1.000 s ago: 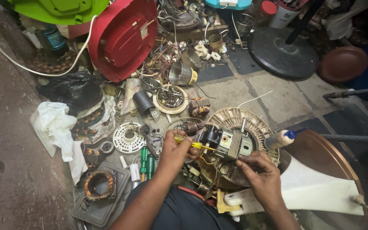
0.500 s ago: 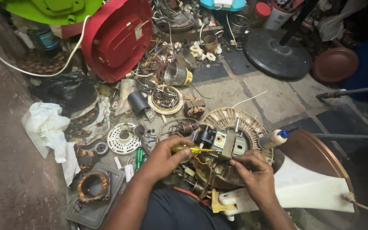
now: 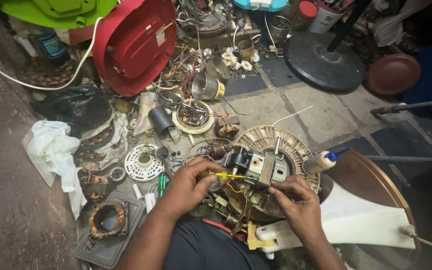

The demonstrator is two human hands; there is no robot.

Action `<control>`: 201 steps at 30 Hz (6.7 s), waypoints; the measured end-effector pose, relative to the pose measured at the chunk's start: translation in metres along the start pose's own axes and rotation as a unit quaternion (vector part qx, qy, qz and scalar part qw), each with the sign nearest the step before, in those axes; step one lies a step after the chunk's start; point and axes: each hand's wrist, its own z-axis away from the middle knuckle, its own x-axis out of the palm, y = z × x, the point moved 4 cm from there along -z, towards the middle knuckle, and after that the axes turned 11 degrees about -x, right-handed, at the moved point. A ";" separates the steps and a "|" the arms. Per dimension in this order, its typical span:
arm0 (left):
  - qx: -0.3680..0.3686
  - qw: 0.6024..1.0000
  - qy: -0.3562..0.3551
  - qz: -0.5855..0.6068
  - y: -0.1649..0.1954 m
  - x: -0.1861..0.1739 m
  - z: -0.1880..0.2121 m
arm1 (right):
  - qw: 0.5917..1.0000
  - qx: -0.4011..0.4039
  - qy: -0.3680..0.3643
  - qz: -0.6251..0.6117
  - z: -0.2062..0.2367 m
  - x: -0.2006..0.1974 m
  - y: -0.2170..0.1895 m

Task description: The person disassembles and reassembles a small electric motor while sitting on the floor. They use a screwdriver to remove and insert screws, handle the rotor and stator, and connect wires to the motor housing.

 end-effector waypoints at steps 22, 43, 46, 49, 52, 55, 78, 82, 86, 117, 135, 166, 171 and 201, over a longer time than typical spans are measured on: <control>-0.020 0.999 -0.013 0.023 -0.006 -0.002 -0.002 | 1.000 0.001 0.001 0.014 0.001 0.001 0.000; -0.016 0.999 -0.016 -0.035 0.005 -0.002 -0.001 | 1.000 0.005 0.008 0.005 0.003 0.002 0.004; 0.092 0.992 0.043 -0.078 0.019 -0.003 0.005 | 1.000 0.002 0.011 0.002 0.004 0.002 0.004; 0.109 0.984 0.079 -0.120 0.025 -0.002 0.008 | 1.000 -0.005 0.007 0.004 0.003 0.002 0.002; 0.163 0.960 0.116 -0.196 0.033 0.000 0.007 | 1.000 -0.008 0.009 -0.002 0.002 0.002 0.001; 0.233 0.932 0.140 -0.241 0.039 0.003 0.009 | 1.000 -0.007 0.008 0.007 0.002 0.001 0.000; 0.151 0.957 0.072 -0.238 0.017 0.018 -0.008 | 0.999 0.017 0.027 -0.010 0.006 0.005 -0.003; 0.167 0.950 0.075 -0.255 0.019 0.018 -0.007 | 0.999 0.010 0.034 0.001 0.006 0.005 -0.001; 0.146 0.940 0.068 -0.302 0.020 0.018 -0.006 | 0.999 0.010 0.037 -0.012 0.006 0.005 0.000; 0.212 0.946 0.097 -0.227 0.031 0.011 -0.001 | 0.999 0.018 0.047 -0.003 0.008 0.007 -0.003; 0.195 0.939 0.096 -0.268 0.028 0.011 0.002 | 0.999 0.012 0.042 0.020 0.009 0.005 -0.008; 0.173 0.928 -0.003 -0.331 0.034 0.005 -0.020 | 0.998 -0.003 0.055 -0.011 0.010 0.006 -0.006; 0.203 0.938 0.004 -0.280 0.039 0.004 -0.018 | 0.999 -0.019 0.050 -0.001 0.008 0.004 -0.007; 0.221 0.936 0.024 -0.274 0.038 0.006 -0.018 | 0.999 0.001 0.050 -0.013 0.009 0.005 -0.003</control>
